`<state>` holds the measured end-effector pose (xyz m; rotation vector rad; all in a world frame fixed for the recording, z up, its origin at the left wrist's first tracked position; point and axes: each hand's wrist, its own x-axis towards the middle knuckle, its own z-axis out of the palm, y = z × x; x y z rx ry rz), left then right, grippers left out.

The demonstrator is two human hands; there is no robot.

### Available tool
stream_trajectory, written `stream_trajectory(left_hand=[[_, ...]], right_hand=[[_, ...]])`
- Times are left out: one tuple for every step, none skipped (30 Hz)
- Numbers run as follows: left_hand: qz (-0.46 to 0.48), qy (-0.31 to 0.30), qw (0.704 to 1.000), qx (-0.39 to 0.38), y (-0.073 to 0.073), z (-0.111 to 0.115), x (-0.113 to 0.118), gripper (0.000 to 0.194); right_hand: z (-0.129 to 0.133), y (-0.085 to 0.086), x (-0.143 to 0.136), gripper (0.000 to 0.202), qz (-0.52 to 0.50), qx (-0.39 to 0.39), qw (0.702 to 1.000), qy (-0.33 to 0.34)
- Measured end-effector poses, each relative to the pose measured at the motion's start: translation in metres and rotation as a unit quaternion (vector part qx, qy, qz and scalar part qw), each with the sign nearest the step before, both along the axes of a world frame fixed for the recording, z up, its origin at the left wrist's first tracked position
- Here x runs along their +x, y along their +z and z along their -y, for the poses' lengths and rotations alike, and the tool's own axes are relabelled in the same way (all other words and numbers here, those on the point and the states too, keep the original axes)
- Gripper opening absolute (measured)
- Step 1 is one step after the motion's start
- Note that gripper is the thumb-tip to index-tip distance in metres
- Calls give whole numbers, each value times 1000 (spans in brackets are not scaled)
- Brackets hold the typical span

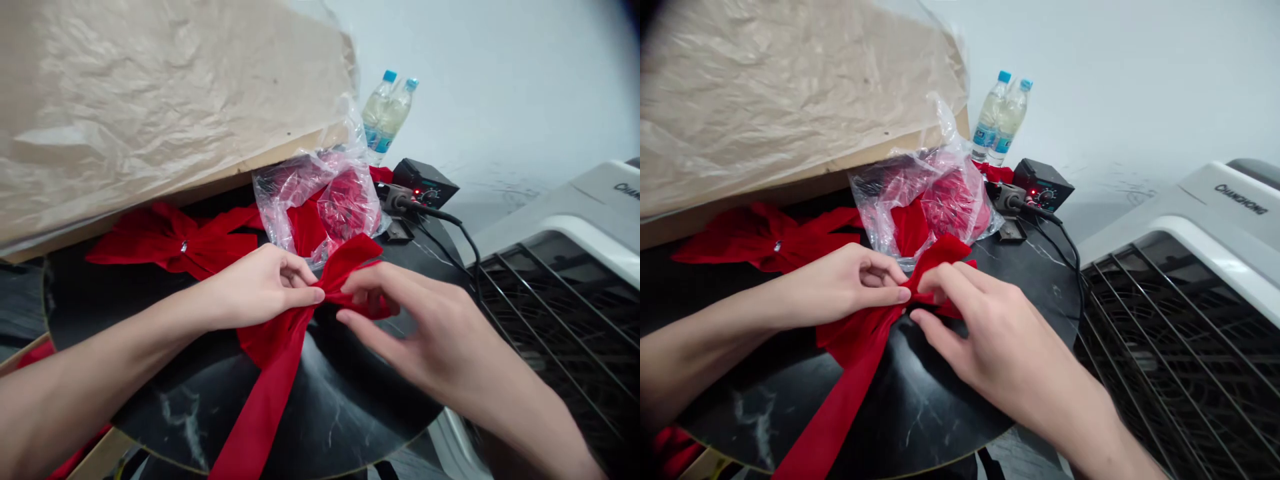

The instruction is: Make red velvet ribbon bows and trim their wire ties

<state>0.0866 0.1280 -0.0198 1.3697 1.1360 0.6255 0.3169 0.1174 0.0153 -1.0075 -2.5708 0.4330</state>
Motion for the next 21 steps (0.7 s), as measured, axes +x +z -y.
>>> stream_trajectory(left_hand=[[15,12,1000,-4,2,0,0,13],[29,24,999,-3,3,1,0,14],[39,32,999,-1,4,1,1,15],[45,38,998,3,5,2,1,16],[46,41,998,8,5,3,2,16],[45,43,998,13,5,4,3,17],[44,42,998,15,5,5,3,17],[45,42,998,15,5,6,4,18],[52,44,998,11,5,6,5,18],[69,51,996,1,6,7,6,18],[96,61,993,-17,6,7,7,18],[128,72,988,-42,7,8,7,18],[161,82,981,-71,8,9,8,19],[188,88,973,-102,8,9,8,20],[208,89,965,-131,9,10,8,20],[221,87,959,-156,9,11,8,19],[228,84,955,-172,9,11,8,19],[234,80,953,-177,9,11,9,19],[242,81,952,-169,8,11,9,20],[248,89,953,-148,7,11,9,21],[249,105,956,-113,5,10,9,22]], right_hand=[[3,-3,1,14,16,39,999,-1],[5,-7,2,14,33,82,996,-1],[7,-12,2,13,44,127,991,-1],[7,-16,2,11,51,169,984,-4],[7,-21,1,9,54,202,978,-9],[7,-24,-1,6,54,225,973,-15],[7,-26,-2,3,54,239,969,-20],[7,-27,-3,2,56,245,967,-25],[7,-28,-4,3,58,249,966,-29],[7,-27,-4,5,60,251,966,-32],[7,-27,-3,5,58,254,965,-33],[7,-26,-1,6,54,259,964,-30],[6,-27,1,8,47,267,962,-24],[4,-27,5,11,37,280,959,-14],[1,-29,9,15,25,297,955,0],[-2,-31,13,19,14,318,948,18],[-7,-33,17,21,3,342,939,39],[-11,-36,21,23,-5,363,930,56],[-15,-38,23,25,-14,379,923,67],[-18,-39,24,26,-23,384,920,70],[-19,-39,23,26,-37,379,923,59]])
